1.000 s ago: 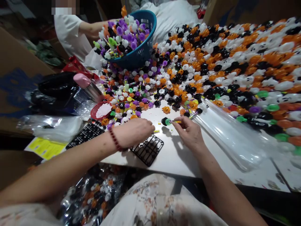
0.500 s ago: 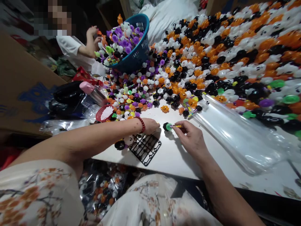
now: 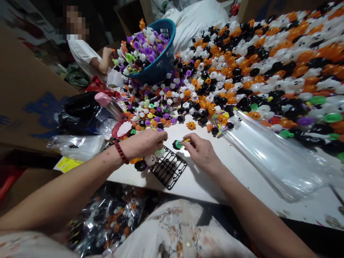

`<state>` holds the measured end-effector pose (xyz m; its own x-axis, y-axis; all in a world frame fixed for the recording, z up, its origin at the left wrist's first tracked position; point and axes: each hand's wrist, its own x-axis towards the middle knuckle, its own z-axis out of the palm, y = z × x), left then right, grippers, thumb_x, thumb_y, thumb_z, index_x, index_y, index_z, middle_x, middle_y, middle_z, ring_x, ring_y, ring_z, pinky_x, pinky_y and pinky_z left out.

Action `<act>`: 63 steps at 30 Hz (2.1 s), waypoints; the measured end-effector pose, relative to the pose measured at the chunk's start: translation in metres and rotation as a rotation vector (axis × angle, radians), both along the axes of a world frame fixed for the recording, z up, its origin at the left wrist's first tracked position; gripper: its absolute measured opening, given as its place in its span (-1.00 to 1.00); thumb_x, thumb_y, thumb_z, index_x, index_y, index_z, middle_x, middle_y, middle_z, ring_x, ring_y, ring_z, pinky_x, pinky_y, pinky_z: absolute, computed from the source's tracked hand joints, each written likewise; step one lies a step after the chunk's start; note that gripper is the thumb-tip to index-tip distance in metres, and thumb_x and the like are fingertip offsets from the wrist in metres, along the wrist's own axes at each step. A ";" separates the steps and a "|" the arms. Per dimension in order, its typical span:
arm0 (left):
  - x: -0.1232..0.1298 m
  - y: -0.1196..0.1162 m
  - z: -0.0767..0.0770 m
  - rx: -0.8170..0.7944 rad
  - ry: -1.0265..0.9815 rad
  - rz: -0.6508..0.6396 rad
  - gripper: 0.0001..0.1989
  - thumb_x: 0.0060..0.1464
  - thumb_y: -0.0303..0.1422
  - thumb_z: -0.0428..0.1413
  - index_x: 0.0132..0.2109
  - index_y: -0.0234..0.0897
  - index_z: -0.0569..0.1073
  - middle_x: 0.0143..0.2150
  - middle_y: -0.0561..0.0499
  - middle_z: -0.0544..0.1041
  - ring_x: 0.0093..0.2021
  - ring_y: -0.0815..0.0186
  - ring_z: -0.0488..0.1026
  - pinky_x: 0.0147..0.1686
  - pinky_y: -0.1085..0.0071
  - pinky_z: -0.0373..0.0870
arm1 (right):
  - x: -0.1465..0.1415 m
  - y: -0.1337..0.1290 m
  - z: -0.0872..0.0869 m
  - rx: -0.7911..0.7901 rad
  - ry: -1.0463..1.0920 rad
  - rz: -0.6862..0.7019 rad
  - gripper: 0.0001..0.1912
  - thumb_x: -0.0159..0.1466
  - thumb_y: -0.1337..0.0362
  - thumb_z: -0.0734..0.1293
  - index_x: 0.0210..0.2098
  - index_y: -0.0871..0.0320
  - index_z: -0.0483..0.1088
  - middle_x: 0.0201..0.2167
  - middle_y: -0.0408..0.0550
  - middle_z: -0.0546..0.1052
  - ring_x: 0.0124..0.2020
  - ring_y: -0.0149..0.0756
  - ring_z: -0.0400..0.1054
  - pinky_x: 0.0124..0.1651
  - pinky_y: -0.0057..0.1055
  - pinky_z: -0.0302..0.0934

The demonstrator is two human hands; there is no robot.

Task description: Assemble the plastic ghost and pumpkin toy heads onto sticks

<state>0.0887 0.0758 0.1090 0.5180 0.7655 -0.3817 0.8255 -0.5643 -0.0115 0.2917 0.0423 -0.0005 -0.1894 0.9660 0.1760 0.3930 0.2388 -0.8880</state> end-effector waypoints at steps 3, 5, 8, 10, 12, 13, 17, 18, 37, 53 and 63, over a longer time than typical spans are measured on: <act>-0.024 -0.012 0.000 0.067 -0.104 0.111 -0.83 0.21 -0.37 0.01 -0.10 -0.24 0.44 -0.30 -0.02 0.56 -0.31 0.30 0.48 -0.34 0.46 0.28 | -0.025 0.007 0.001 0.032 -0.083 0.098 -0.81 0.36 0.26 0.26 -0.08 0.14 0.42 -0.40 -0.07 0.55 -0.40 -0.30 0.40 -0.28 -0.41 0.17; -0.036 -0.016 -0.006 0.084 -0.150 0.129 -0.84 0.22 -0.37 0.01 -0.10 -0.23 0.43 -0.30 0.00 0.55 -0.30 0.30 0.49 -0.33 0.47 0.28 | -0.039 0.011 -0.001 0.040 -0.149 0.136 -0.82 0.36 0.27 0.27 -0.07 0.13 0.41 -0.36 -0.05 0.57 -0.35 -0.28 0.42 -0.24 -0.41 0.17; -0.045 -0.017 -0.013 0.094 -0.133 0.101 -0.85 0.23 -0.38 -0.02 -0.09 -0.21 0.40 -0.32 0.02 0.54 -0.32 0.30 0.49 -0.37 0.48 0.26 | -0.057 0.015 -0.005 0.019 -0.226 0.162 -0.81 0.36 0.27 0.27 -0.05 0.11 0.40 -0.31 -0.03 0.59 -0.29 -0.25 0.44 -0.20 -0.40 0.18; -0.047 -0.016 -0.016 0.087 -0.093 0.073 -0.85 0.24 -0.39 -0.04 -0.09 -0.22 0.37 -0.33 0.01 0.54 -0.35 0.29 0.48 -0.41 0.48 0.24 | -0.065 0.018 -0.008 -0.001 -0.259 0.165 -0.81 0.36 0.28 0.26 -0.04 0.10 0.40 -0.30 -0.02 0.59 -0.27 -0.24 0.45 -0.20 -0.40 0.18; -0.047 -0.016 -0.017 0.067 -0.071 0.030 -0.86 0.25 -0.40 -0.06 -0.09 -0.22 0.34 -0.34 0.01 0.53 -0.38 0.30 0.47 -0.44 0.47 0.20 | -0.070 0.020 -0.010 -0.017 -0.289 0.163 -0.81 0.36 0.29 0.26 -0.05 0.10 0.40 -0.29 -0.01 0.59 -0.26 -0.23 0.46 -0.20 -0.41 0.18; -0.048 -0.016 -0.018 0.055 -0.064 0.006 -0.88 0.26 -0.40 -0.06 -0.09 -0.22 0.33 -0.35 0.02 0.53 -0.40 0.30 0.46 -0.46 0.47 0.18 | -0.073 0.021 -0.011 -0.023 -0.302 0.162 -0.82 0.36 0.29 0.26 -0.05 0.10 0.40 -0.30 -0.01 0.59 -0.26 -0.23 0.45 -0.21 -0.41 0.18; -0.053 -0.016 -0.022 0.037 -0.028 -0.052 -0.89 0.27 -0.39 -0.06 -0.08 -0.22 0.31 -0.36 0.03 0.53 -0.44 0.32 0.44 -0.49 0.45 0.12 | -0.078 0.025 -0.013 -0.016 -0.323 0.191 -0.83 0.36 0.27 0.26 -0.07 0.09 0.40 -0.35 -0.05 0.58 -0.31 -0.25 0.44 -0.25 -0.43 0.16; -0.055 -0.017 -0.024 0.042 -0.019 -0.059 -0.88 0.28 -0.39 -0.06 -0.07 -0.22 0.31 -0.36 0.03 0.53 -0.44 0.33 0.43 -0.49 0.45 0.12 | -0.080 0.027 -0.013 -0.001 -0.324 0.203 -0.84 0.36 0.28 0.26 -0.07 0.08 0.40 -0.34 -0.05 0.58 -0.30 -0.25 0.44 -0.24 -0.43 0.16; -0.078 -0.027 -0.034 0.152 -0.093 0.161 -0.84 0.23 -0.36 -0.02 -0.25 -0.27 0.44 -0.30 -0.06 0.55 -0.31 0.27 0.48 -0.34 0.43 0.28 | -0.107 0.031 -0.032 0.135 -0.171 0.384 -0.80 0.26 0.43 0.36 -0.13 0.11 0.45 -0.24 -0.10 0.45 -0.24 -0.34 0.35 -0.12 -0.44 0.20; -0.111 -0.043 -0.047 0.226 -0.489 0.204 -0.80 0.11 -0.50 0.03 -0.09 -0.27 0.39 -0.10 -0.07 0.42 -0.12 0.28 0.40 -0.11 0.36 0.38 | -0.124 0.032 -0.042 0.106 -0.202 0.294 -0.90 0.29 0.31 0.37 -0.19 0.15 0.45 -0.24 -0.07 0.45 -0.16 -0.28 0.35 -0.05 -0.37 0.21; -0.127 -0.057 -0.061 0.336 -0.594 0.143 -0.83 0.26 -0.38 0.00 -0.20 -0.28 0.49 -0.05 -0.12 0.43 0.00 0.24 0.36 0.04 0.23 0.37 | -0.104 0.031 -0.024 0.189 -0.353 0.218 -0.82 0.32 0.40 0.25 -0.15 0.16 0.46 -0.18 0.01 0.45 -0.21 -0.24 0.36 -0.10 -0.34 0.25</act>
